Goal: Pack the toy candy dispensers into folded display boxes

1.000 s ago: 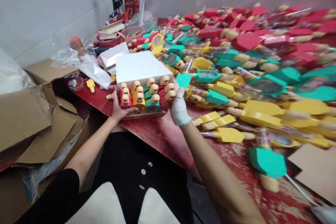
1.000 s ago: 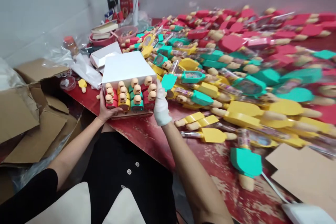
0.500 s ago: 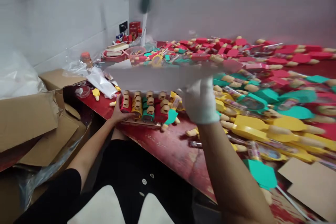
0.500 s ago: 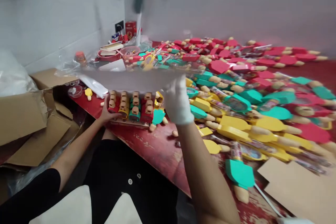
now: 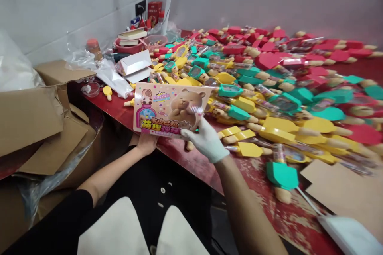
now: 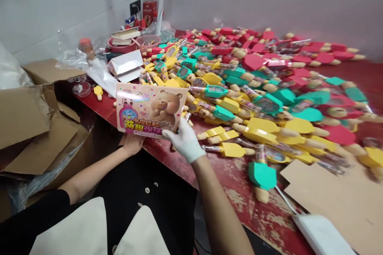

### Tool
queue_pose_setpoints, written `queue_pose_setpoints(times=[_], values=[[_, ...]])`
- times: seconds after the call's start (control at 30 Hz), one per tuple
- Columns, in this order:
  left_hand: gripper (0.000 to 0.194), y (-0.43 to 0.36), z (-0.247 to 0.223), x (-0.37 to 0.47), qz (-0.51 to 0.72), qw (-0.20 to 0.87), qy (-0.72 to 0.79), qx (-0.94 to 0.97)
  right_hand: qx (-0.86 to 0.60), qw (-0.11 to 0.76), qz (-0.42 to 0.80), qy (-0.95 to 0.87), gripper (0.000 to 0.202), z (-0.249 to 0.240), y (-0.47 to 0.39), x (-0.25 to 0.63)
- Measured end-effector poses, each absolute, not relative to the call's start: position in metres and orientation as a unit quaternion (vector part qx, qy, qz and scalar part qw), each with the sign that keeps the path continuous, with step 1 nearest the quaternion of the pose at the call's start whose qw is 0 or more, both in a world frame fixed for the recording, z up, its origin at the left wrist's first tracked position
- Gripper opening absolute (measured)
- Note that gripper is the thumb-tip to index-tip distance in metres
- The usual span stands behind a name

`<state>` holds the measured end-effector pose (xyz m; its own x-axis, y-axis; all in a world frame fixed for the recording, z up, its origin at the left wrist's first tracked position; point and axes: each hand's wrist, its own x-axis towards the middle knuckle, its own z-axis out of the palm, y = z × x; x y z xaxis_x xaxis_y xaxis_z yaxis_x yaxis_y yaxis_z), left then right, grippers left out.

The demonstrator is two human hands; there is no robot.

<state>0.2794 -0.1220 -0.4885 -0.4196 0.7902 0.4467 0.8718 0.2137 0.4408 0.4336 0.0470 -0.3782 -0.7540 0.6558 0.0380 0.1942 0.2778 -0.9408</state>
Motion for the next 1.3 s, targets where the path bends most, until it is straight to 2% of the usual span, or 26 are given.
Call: queue_pose_setpoints(times=[0.1, 0.23, 0.4, 0.57, 0.63, 0.7, 0.77, 0.8, 0.83, 0.93, 0.97, 1.03, 1.13, 1.2, 1.23, 1.3], values=[[0.038, -0.13, -0.497, 0.287, -0.312, 0.077, -0.774, -0.545, -0.377, 0.285, 0.353, -0.808, 0.045, -0.399, 0.054, 0.413], [0.046, -0.131, -0.5, 0.287, -0.314, 0.093, -0.764, -0.556, -0.38, 0.366, 0.302, -0.794, 0.034, -0.435, 0.048, 0.395], [0.046, -0.13, -0.502, 0.282, -0.316, 0.091, -0.766, -0.552, -0.385, 0.327, 0.293, -0.812, 0.037, -0.455, 0.057, 0.389], [0.046, -0.134, -0.498, 0.274, -0.31, 0.075, -0.764, -0.561, -0.381, 0.268, 0.251, -0.848, 0.03, -0.447, 0.065, 0.409], [0.046, -0.134, -0.496, 0.274, -0.299, 0.073, -0.761, -0.571, -0.381, 0.31, 0.199, -0.848, 0.041, -0.431, 0.059, 0.424], [0.046, -0.132, -0.494, 0.276, -0.286, 0.079, -0.762, -0.576, -0.368, 0.423, 0.12, -0.82, 0.068, -0.402, 0.049, 0.433], [0.045, -0.129, -0.493, 0.279, -0.272, 0.084, -0.769, -0.573, -0.286, 0.502, 0.069, -0.814, 0.096, -0.364, 0.04, 0.425], [0.045, -0.127, -0.492, 0.28, -0.264, 0.084, -0.774, -0.57, -0.207, 0.495, 0.068, -0.841, 0.101, -0.343, 0.035, 0.414], [0.045, -0.125, -0.491, 0.281, -0.253, 0.084, -0.779, -0.568, -0.117, 0.448, 0.083, -0.882, 0.1, -0.324, 0.03, 0.399], [0.044, -0.126, -0.488, 0.279, -0.215, 0.083, -0.798, -0.557, 0.073, 0.283, 0.099, -0.951, 0.053, -0.286, 0.019, 0.348], [0.043, -0.129, -0.488, 0.277, -0.21, 0.083, -0.803, -0.552, 0.101, 0.237, 0.098, -0.961, 0.043, -0.281, 0.017, 0.335], [0.042, -0.14, -0.488, 0.273, -0.207, 0.078, -0.808, -0.546, 0.124, 0.175, 0.092, -0.972, 0.036, -0.282, 0.015, 0.32], [0.04, -0.165, -0.487, 0.267, -0.245, 0.096, -0.797, -0.544, 0.137, 0.172, 0.053, -0.974, 0.031, -0.296, 0.018, 0.322], [0.034, -0.179, -0.482, 0.257, -0.326, 0.145, -0.799, -0.484, 0.147, 0.192, 0.018, -0.97, 0.032, -0.306, 0.02, 0.327], [0.043, -0.183, -0.478, 0.25, -0.372, 0.161, -0.797, -0.448, 0.153, 0.199, 0.008, -0.968, 0.033, -0.311, 0.021, 0.329], [0.093, -0.179, -0.466, 0.228, -0.434, 0.136, -0.785, -0.421, 0.169, 0.212, 0.023, -0.962, 0.035, -0.319, 0.027, 0.331]])
